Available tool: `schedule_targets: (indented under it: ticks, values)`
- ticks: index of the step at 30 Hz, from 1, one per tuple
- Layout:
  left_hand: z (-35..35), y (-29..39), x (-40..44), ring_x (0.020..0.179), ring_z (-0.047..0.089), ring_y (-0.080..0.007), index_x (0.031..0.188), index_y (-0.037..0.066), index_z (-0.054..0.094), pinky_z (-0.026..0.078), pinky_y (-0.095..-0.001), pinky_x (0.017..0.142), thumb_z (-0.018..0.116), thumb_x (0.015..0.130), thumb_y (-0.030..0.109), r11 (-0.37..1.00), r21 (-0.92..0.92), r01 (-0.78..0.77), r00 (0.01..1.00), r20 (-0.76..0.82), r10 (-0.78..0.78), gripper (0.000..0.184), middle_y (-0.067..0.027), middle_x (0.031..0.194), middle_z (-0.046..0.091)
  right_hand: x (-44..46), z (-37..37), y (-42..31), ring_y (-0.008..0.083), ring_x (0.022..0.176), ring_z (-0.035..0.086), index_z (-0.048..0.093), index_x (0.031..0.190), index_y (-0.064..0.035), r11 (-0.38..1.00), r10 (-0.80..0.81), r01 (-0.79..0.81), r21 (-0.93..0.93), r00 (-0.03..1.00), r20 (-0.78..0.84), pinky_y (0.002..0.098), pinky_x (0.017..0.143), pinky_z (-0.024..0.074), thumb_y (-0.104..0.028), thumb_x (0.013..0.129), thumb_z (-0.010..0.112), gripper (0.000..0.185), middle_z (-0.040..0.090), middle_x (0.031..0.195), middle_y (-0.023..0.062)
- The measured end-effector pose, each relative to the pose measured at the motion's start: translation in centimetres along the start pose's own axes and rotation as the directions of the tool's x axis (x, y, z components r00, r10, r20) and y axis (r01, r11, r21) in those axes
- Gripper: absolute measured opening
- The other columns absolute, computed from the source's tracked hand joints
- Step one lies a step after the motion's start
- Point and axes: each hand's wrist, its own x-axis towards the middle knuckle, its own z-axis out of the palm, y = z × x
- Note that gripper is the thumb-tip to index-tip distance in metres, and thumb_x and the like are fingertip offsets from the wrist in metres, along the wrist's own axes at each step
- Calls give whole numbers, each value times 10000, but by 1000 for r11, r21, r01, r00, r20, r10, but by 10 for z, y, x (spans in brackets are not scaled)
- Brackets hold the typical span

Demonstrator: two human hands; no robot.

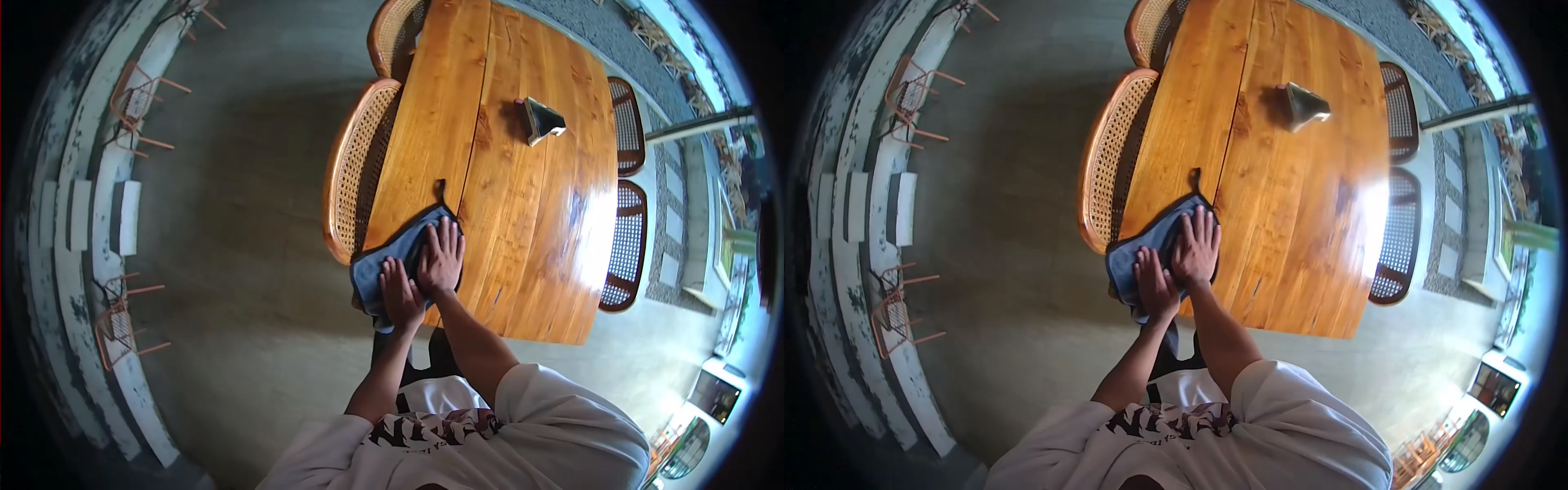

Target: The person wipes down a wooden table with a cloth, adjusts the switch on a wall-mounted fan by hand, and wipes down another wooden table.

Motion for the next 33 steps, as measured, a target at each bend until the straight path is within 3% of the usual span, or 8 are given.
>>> schedule_targets:
  ticks: [3,11,13,18,26,30,33]
  values:
    - [0,7,22,1469,291,-386,1494,-62,324,196,-491,1204,385,1005,256,979,197,-45,996,79,30,587,-260,1558,328,4,2,-4,338,1513,183,437,1474,-135,985,175,-174,14,983,-55,503,1220,93,-244,939,473,548,251,1622,159]
    - [3,0,72,1485,270,-357,1503,-54,322,166,-480,1218,403,974,234,952,146,-270,945,233,232,607,-237,1575,314,26,-1,-1,348,1527,119,374,1523,-130,959,279,-276,-60,960,37,550,1214,34,-329,954,418,604,187,1645,149]
    - [5,1,93,1490,261,-345,1505,-49,321,162,-480,1219,386,969,229,941,138,-308,911,329,250,607,-231,1583,300,43,-3,1,350,1527,119,376,1524,-136,957,286,-284,-52,958,21,554,1213,35,-333,955,415,604,191,1644,149]
    - [33,22,180,1510,209,-328,1518,-38,292,126,-471,1230,385,959,232,919,107,-380,881,345,324,628,-217,1607,252,125,-1,22,360,1519,141,398,1514,-139,960,276,-279,-38,959,-65,565,1209,52,-347,954,410,597,202,1638,161]
    - [96,71,308,1501,233,-336,1504,-36,323,144,-471,1223,437,941,248,888,234,-396,913,200,355,641,-211,1597,279,280,-1,73,363,1504,185,415,1497,-139,988,137,-145,-49,980,-144,568,1208,79,-359,947,434,593,247,1621,158]
    - [115,75,337,1417,397,-343,1386,10,512,250,-500,1177,510,922,220,933,99,-346,938,8,347,509,-221,1495,448,318,-2,84,348,1513,169,376,1517,-158,992,102,-110,-66,988,-114,555,1214,76,-380,960,437,602,241,1626,146]
    - [114,73,338,1409,400,-355,1365,3,521,268,-504,1168,559,895,239,937,80,-339,941,7,339,528,-220,1490,453,318,0,85,352,1507,185,408,1498,-163,995,74,-83,-46,983,-170,556,1214,85,-382,959,445,583,272,1610,148]
